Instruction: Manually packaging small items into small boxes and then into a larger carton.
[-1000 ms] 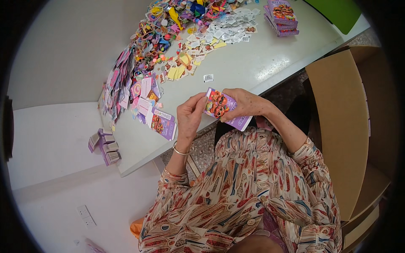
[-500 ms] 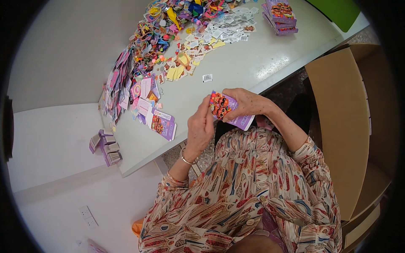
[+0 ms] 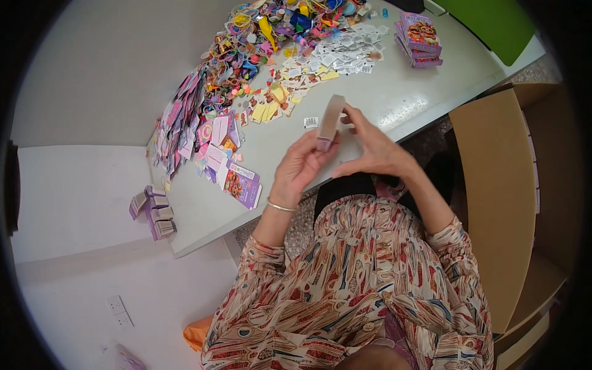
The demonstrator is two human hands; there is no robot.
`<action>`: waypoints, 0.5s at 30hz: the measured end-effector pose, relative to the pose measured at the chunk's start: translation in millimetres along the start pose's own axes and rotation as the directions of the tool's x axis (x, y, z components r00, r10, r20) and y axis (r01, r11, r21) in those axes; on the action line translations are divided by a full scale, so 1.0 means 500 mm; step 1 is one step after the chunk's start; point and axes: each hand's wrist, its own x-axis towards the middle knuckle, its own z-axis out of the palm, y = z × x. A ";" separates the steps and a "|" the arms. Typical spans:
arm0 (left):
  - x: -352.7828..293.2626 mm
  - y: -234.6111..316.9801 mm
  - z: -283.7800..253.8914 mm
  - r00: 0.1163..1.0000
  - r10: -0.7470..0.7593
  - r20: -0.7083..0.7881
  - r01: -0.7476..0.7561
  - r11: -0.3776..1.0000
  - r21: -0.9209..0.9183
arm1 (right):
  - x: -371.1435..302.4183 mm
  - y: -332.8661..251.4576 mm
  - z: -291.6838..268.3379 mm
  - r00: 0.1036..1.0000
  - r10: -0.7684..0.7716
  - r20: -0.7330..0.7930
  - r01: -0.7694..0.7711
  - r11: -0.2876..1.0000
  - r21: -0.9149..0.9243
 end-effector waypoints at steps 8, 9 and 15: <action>0.007 -0.022 0.013 0.990 -0.038 0.135 0.034 0.999 0.038 | 0.017 0.008 0.033 0.981 -0.010 -0.192 -0.009 0.995 -0.099; 0.004 -0.019 0.010 0.994 -0.026 0.107 0.019 0.997 0.070 | 0.019 0.012 0.040 0.978 0.005 -0.208 -0.020 0.997 -0.071; -0.025 0.045 -0.019 0.995 0.011 0.094 -0.039 0.955 0.294 | 0.030 0.019 0.024 0.951 0.084 -0.297 -0.095 0.995 -0.024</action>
